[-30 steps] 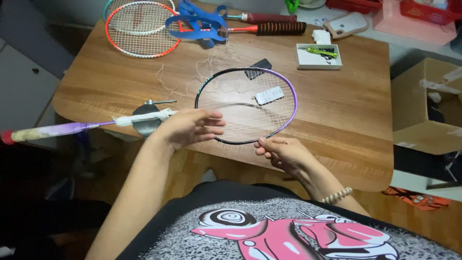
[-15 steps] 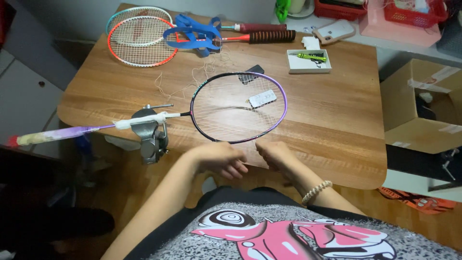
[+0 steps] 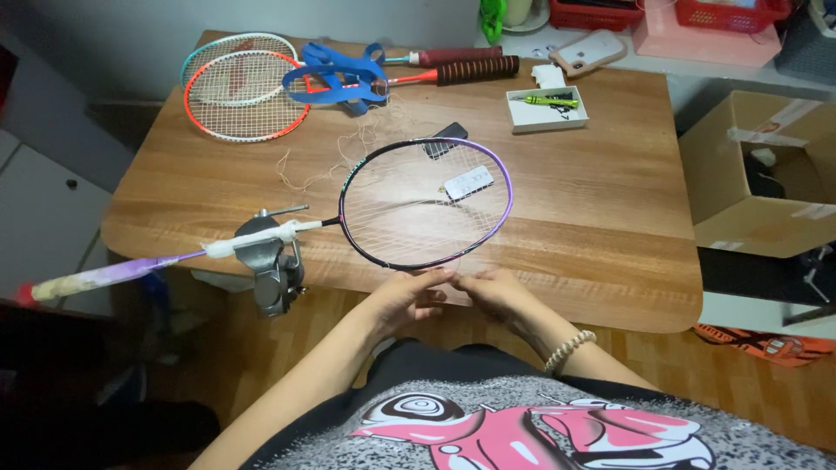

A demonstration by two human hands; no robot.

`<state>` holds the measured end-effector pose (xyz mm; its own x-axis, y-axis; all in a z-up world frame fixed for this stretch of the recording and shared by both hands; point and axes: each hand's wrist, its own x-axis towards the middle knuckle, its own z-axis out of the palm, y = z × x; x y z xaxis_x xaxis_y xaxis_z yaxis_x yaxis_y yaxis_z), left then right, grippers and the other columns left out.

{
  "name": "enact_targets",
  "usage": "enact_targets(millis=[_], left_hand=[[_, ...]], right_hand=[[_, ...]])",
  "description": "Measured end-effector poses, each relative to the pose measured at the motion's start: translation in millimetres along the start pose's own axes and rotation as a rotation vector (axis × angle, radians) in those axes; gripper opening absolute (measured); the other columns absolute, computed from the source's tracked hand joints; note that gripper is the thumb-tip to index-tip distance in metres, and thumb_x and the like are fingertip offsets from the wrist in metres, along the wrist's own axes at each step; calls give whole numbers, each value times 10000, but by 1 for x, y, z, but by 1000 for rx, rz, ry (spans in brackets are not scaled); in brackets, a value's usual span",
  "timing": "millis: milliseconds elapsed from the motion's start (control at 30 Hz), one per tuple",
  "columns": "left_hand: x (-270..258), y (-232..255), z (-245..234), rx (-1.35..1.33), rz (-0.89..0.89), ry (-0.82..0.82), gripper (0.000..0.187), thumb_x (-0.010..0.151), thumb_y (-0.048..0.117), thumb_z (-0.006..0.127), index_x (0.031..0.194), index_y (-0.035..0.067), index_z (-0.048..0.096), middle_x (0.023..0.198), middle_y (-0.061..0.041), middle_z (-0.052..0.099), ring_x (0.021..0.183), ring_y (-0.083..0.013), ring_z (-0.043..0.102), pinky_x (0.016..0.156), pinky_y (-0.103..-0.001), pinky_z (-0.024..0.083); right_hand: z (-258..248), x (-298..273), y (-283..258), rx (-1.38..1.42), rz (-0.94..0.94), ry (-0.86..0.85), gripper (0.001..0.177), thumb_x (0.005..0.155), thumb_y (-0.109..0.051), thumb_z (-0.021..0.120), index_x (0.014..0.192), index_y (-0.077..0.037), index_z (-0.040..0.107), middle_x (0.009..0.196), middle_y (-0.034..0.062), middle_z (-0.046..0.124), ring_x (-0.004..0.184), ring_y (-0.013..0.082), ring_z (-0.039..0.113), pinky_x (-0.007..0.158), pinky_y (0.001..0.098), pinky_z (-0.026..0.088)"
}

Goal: Threading string through the grommets of a badminton racket.

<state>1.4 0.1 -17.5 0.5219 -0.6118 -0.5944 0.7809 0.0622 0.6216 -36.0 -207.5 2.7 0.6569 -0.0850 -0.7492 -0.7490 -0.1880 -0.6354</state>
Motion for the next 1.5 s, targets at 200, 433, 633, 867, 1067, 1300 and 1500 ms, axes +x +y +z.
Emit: enact_targets(millis=[200, 433, 633, 867, 1067, 1300, 1500], left_hand=[[-16, 19, 10, 135, -94, -180, 334, 968, 360, 611, 1217, 151, 686, 1172, 35, 695, 994, -92, 621, 807, -270, 541], [-18, 14, 15, 306, -177, -130, 395, 908, 79, 550, 1278, 174, 651, 1271, 13, 643, 1115, -93, 603, 912, -356, 518], [3, -13, -8, -42, -79, -115, 535, 841, 23, 490, 1337, 164, 634, 1292, -3, 657, 1230, -123, 620, 961, -386, 535], [7, -21, 10, 93, -108, 102, 361, 923, 194, 553, 1237, 121, 713, 999, -11, 718, 987, -116, 647, 802, -329, 534], [-8, -6, 24, 5, 75, 31, 330, 966, 300, 599, 1209, 118, 729, 844, 77, 666, 627, -45, 448, 546, -219, 362], [14, -54, -3, 180, -66, -51, 299, 1050, 384, 551, 1038, 129, 706, 690, 62, 543, 567, -78, 458, 525, -245, 385], [40, -124, -72, 731, -289, 29, 295, 1005, 243, 588, 892, 71, 798, 709, -33, 724, 569, -136, 622, 550, -297, 516]], right_hand=[[-5, 20, 18, 116, -102, -17, 381, 948, -335, 720, 703, -61, 621, 547, 14, 523, 424, 93, 402, 393, 270, 271], [-2, -18, -29, 431, -170, -116, 161, 920, -139, 611, 1042, -104, 710, 904, 55, 745, 733, 95, 698, 645, 237, 590], [-7, -10, -3, 715, -116, -218, 290, 881, -92, 669, 1118, -34, 511, 1007, 127, 714, 909, 178, 731, 799, 307, 623], [-14, -1, 12, 213, -294, -318, 215, 918, -103, 733, 1107, -58, 640, 894, 56, 684, 795, 118, 663, 711, 252, 541], [-11, -23, 17, -434, -303, -415, 47, 892, -83, 688, 927, -53, 696, 812, 77, 752, 735, 128, 704, 681, 299, 552], [0, -45, 8, -755, -332, -377, 242, 907, -65, 636, 1137, -110, 698, 960, 116, 755, 868, 212, 700, 783, 333, 549], [-2, -61, -19, 236, -238, -490, 424, 871, -91, 606, 1284, -184, 641, 1296, -28, 647, 1118, 140, 627, 919, 358, 563]])
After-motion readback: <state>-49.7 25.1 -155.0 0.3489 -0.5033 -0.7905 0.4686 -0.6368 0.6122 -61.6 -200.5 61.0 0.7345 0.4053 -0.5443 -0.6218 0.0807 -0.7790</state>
